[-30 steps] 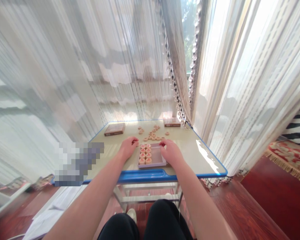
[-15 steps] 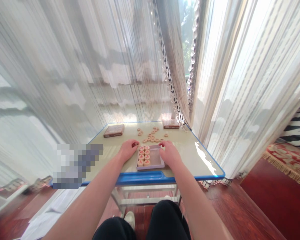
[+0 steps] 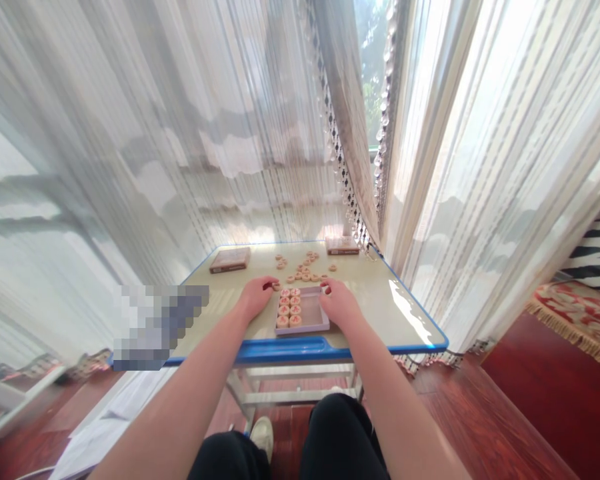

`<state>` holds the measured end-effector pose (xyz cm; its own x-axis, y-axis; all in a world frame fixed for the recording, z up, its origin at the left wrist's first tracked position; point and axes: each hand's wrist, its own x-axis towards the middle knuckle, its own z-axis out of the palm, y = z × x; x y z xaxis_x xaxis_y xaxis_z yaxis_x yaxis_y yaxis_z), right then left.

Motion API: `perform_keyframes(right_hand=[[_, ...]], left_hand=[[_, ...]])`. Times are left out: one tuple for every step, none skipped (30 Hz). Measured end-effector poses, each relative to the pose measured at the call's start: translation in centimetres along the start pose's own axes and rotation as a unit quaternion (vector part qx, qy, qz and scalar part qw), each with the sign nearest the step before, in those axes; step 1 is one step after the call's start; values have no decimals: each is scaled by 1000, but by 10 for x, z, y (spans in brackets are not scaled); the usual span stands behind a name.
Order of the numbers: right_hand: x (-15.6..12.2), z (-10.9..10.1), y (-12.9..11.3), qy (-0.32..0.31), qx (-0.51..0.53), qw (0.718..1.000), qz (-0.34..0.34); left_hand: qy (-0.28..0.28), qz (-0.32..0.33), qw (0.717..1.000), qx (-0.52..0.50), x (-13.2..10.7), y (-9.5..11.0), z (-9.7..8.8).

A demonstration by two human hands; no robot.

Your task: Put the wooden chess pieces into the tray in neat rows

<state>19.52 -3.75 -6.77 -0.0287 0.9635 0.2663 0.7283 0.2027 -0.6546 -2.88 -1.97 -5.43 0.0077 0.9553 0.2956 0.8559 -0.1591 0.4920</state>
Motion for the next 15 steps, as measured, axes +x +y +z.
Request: perform_keyframes(right_hand=[[0, 0, -1, -1, 1, 1000, 3], [-1, 0, -1, -1, 2, 1000, 6], [-1, -1, -2, 2, 6, 1000, 11], [-2, -1, -2, 8, 10, 1000, 16], [-2, -1, -2, 16, 13, 1000, 23], [-2, -2, -1, 27, 15, 999, 30], [-1, -2, 0, 41, 15, 998, 35], [2, -3, 2, 54, 9, 998, 36], [6, -4, 4, 59, -7, 998, 27], [11, -6, 6, 60, -26, 998, 10], [18, -7, 9, 42, -59, 997, -18], [27, -9, 11, 7, -107, 992, -60], [37, -10, 14, -8, -124, 989, -79], [48, -11, 16, -14, -135, 987, -90], [59, -11, 18, -18, -148, 983, -104]], left_hand=[[2, -2, 1000, 0, 0, 0, 0], [5, -4, 1000, 0, 0, 0, 1], [9, -6, 1000, 1, 0, -1, 2], [11, -7, 1000, 1, 0, -1, 2], [11, -7, 1000, 2, 0, -1, 3], [8, -6, 1000, 1, 0, -1, 3], [5, -5, 1000, -1, 0, -1, 3], [4, -7, 1000, -3, 1, -1, 3], [4, -12, 1000, -5, 1, -1, 3], [6, -20, 1000, -6, 2, -1, 3], [10, -29, 1000, -6, 3, -1, 3], [15, -36, 999, -4, 4, -1, 3], [20, -42, 999, -2, 5, 0, 3], [23, -45, 999, 2, 5, 0, 3], [26, -46, 999, 6, 5, 1, 3]])
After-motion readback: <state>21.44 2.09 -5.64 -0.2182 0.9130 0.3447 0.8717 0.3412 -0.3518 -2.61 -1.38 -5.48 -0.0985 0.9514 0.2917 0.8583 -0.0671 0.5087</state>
